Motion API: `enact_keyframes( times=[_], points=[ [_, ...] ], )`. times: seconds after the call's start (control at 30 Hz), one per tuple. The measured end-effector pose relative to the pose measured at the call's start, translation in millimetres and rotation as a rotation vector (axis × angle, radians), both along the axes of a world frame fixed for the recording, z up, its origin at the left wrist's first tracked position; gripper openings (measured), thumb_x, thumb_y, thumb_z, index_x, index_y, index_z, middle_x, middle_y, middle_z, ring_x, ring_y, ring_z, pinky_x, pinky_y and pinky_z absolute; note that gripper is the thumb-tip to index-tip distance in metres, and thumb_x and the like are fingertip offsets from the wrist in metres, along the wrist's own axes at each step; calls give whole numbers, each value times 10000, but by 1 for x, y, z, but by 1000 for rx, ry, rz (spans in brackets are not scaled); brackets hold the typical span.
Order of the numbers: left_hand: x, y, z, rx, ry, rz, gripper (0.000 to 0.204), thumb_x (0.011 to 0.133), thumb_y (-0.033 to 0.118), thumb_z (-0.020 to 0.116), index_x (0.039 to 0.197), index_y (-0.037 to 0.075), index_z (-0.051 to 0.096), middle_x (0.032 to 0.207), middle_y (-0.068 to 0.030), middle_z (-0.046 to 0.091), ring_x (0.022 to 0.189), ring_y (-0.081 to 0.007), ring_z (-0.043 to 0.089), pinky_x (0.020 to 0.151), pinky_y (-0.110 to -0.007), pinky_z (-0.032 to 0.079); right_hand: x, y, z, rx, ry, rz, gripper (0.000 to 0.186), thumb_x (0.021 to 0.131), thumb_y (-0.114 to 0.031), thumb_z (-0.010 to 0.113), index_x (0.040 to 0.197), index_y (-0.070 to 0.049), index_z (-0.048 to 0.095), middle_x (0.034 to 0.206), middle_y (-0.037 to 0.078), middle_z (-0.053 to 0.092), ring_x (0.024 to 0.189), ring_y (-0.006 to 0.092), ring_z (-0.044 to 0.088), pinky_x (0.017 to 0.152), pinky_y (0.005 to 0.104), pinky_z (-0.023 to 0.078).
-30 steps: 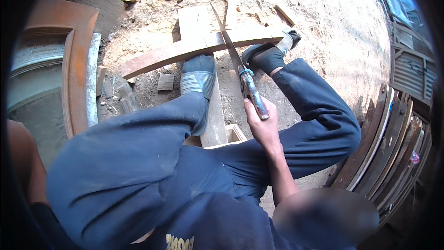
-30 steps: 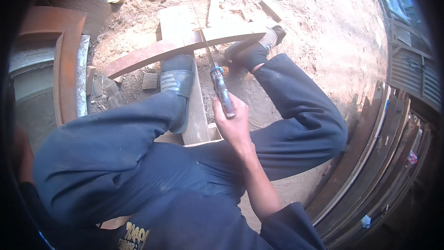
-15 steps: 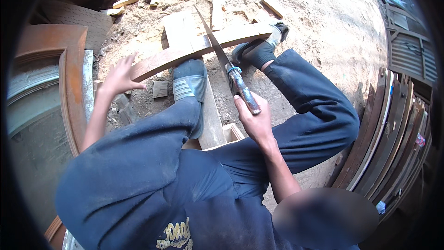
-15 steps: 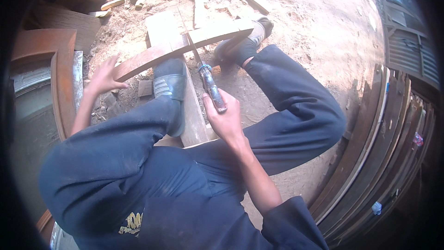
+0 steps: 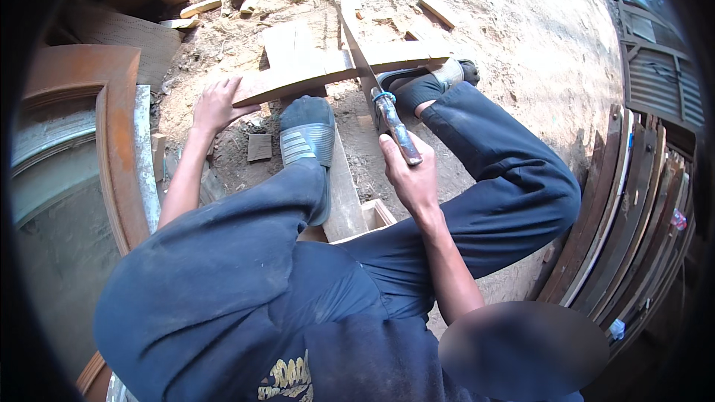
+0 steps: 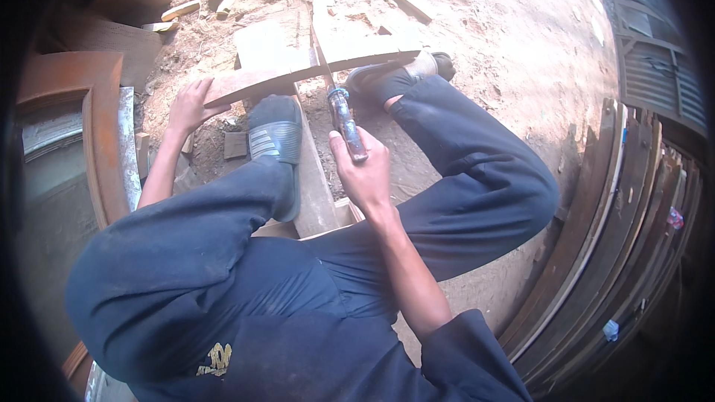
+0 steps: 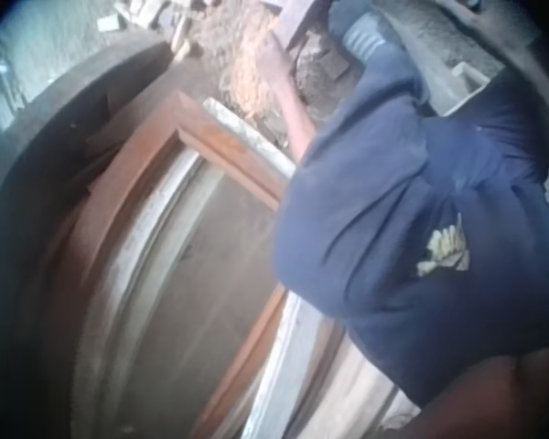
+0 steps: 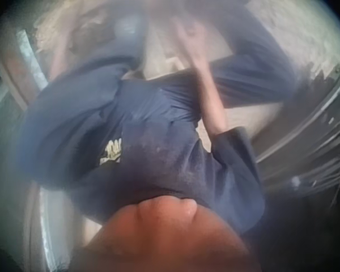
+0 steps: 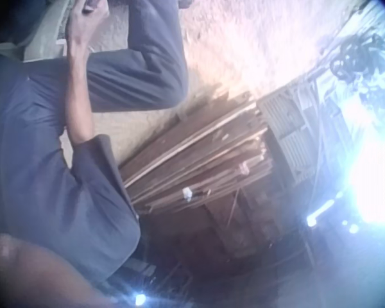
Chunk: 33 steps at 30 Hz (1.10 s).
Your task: The person sits on the ground and uses a hand saw to cut a small wooden plank resting between their feet. They hold the plank with one hand and saw with the other, producing sawdust as they work.
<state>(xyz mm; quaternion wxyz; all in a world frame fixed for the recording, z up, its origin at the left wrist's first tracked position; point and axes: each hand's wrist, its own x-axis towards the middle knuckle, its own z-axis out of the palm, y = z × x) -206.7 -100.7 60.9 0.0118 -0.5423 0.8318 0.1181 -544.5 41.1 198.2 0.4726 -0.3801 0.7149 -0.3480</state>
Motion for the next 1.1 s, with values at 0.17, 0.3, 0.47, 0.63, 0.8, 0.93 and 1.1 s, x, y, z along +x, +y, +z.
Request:
enact_keyframes(
  times=[0.17,0.3,0.47,0.63,0.8,0.93,1.1],
  points=[
    [-23,0,14,47,78,25,807,719,660,714,1225,45,578,1095,-186,657,1009,-350,646,874,-437,524,6,1,12,1,-67,17,255,922,-190,637,762,-2,573,583,-8,443,568,68,390,510,296,342],
    [-47,1,20,34,83,23,785,748,676,674,1213,49,587,1056,-193,661,981,-351,654,858,-443,533,10,2,12,24,-73,61,254,921,-190,642,768,3,578,585,-4,444,573,69,393,517,296,347],
    [-52,-5,10,3,117,7,763,773,681,645,1188,43,596,1023,-196,661,920,-355,667,811,-445,549,10,7,8,31,-72,42,251,919,-191,646,779,9,587,587,-1,452,573,73,396,523,302,359],
    [-41,-22,18,70,27,11,760,768,691,647,1191,60,607,1006,-181,670,902,-325,682,786,-437,562,1,6,7,38,-74,13,251,918,-186,646,763,1,578,581,-4,450,571,70,394,517,304,354],
    [-26,-42,37,93,11,2,712,771,610,707,1196,48,606,1060,-176,669,980,-333,659,875,-440,527,3,6,1,19,-78,13,258,914,-181,647,743,-7,563,575,3,447,565,71,391,509,302,347],
    [-23,-42,36,108,-5,8,706,783,590,709,1209,39,594,1083,-185,665,1004,-347,653,888,-446,519,6,6,-3,-7,-71,27,268,914,-182,647,734,-7,552,567,11,439,557,74,387,504,301,344],
    [-20,-34,29,108,63,8,654,811,612,667,1097,28,598,1013,-201,644,933,-360,649,798,-451,534,8,3,3,-26,-5,73,263,915,-179,646,741,-6,552,561,13,433,545,77,382,499,305,343]
  ],
)
